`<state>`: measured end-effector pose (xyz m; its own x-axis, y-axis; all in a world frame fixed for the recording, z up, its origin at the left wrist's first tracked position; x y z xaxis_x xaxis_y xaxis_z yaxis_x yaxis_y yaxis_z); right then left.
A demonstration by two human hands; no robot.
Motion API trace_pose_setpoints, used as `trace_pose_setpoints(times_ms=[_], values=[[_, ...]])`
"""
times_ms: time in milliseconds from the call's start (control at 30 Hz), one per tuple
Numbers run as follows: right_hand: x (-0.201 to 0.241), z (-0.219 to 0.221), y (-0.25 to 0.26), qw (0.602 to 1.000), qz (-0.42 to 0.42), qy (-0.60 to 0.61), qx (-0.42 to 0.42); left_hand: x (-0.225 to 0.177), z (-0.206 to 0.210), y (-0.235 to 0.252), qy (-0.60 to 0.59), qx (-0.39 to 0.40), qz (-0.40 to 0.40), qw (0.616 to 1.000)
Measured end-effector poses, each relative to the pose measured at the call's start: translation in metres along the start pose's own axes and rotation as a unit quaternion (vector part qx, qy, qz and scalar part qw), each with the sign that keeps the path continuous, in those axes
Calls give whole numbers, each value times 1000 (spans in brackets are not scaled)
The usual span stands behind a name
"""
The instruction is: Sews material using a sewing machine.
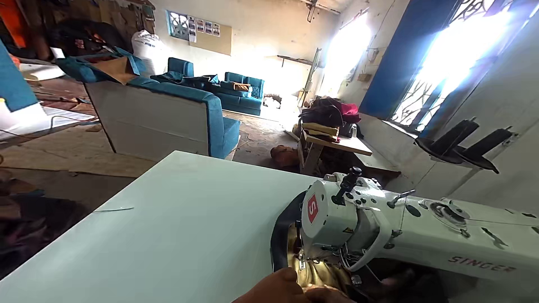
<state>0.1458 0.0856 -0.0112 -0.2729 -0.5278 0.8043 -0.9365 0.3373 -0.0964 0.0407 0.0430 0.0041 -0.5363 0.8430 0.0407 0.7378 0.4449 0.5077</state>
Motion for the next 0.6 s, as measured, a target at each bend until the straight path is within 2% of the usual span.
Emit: trace_pose_setpoints(times_ms=[100, 233, 300, 367, 500, 567, 600], values=[[-4, -1, 0, 993, -73, -89, -31, 0, -1, -3, 63, -60, 4, 996], [-10, 2, -4, 942, -192, -243, -133, 5, -1, -3, 134, -132, -18, 982], [-13, 4, -5, 929, -214, -270, -139, 8, 2, -2, 137, -133, -37, 981], [-17, -1, -8, 934, -216, -262, -108, 11, 8, 1, 117, -93, -47, 988], [-38, -25, -9, 975, -158, -155, -20, 17, 31, 2, -17, 69, -62, 996], [-43, -37, -4, 984, -133, -119, 10, 19, 37, 0, -41, 110, -75, 990], [-45, -42, -1, 990, -94, -97, 31, 20, 36, 1, -40, 125, -86, 988]])
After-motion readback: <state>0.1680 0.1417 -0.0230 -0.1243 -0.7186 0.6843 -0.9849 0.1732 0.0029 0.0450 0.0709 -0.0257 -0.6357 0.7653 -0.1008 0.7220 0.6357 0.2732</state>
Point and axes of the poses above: each hand's wrist, its own y-axis towards the middle knuckle, its own z-axis out of the palm, x = y × z, the point moved 8 cm from there along y, towards the middle knuckle, and after that the axes turned 9 degrees about y, right-handed, at the moved point
